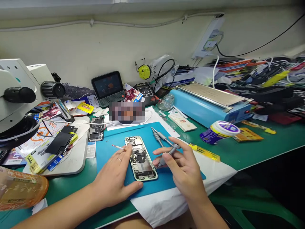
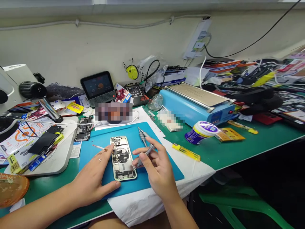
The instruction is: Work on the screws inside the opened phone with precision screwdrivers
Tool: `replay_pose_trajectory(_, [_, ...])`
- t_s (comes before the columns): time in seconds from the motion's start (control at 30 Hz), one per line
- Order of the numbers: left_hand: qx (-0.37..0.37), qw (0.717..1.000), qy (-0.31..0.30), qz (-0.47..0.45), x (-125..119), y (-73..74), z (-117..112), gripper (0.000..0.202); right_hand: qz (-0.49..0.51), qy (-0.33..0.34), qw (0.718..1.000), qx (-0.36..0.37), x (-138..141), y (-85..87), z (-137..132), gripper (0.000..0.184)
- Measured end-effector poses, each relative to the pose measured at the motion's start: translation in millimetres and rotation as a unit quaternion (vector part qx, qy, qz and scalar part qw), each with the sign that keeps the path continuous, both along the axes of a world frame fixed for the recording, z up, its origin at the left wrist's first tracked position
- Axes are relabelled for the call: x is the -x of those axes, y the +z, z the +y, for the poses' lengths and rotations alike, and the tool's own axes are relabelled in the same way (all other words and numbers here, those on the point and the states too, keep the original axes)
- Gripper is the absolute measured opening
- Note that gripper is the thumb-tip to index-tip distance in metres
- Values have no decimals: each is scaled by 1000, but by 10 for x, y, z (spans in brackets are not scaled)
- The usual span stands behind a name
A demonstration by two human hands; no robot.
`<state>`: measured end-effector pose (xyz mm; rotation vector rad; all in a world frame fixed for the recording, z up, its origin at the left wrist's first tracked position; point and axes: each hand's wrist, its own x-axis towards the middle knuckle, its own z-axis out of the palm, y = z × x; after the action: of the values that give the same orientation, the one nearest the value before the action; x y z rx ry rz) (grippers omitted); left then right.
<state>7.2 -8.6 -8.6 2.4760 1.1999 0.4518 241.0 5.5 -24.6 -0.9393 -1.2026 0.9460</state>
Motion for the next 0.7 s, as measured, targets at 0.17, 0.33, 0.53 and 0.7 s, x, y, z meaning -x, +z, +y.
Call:
replay_pose_trajectory(0.17, [6,1000,5,-4,-2,151,4,104,9,19,1000,-1,2,6,20,37])
replay_pose_trajectory(0.33, [5,1000,26,2,-108,252,19,98,22,13,999,-24,12,1,12,34])
replay_pose_trajectory(0.53, [-3,999,25,-27,-282,166,192,97,16,-8,997,-71,13,-5,-1,34])
replay_pose_trajectory(0.7, [-24,999,10,-21,-294,79,309,99,5,24,997,-78,-35,-11,18,34])
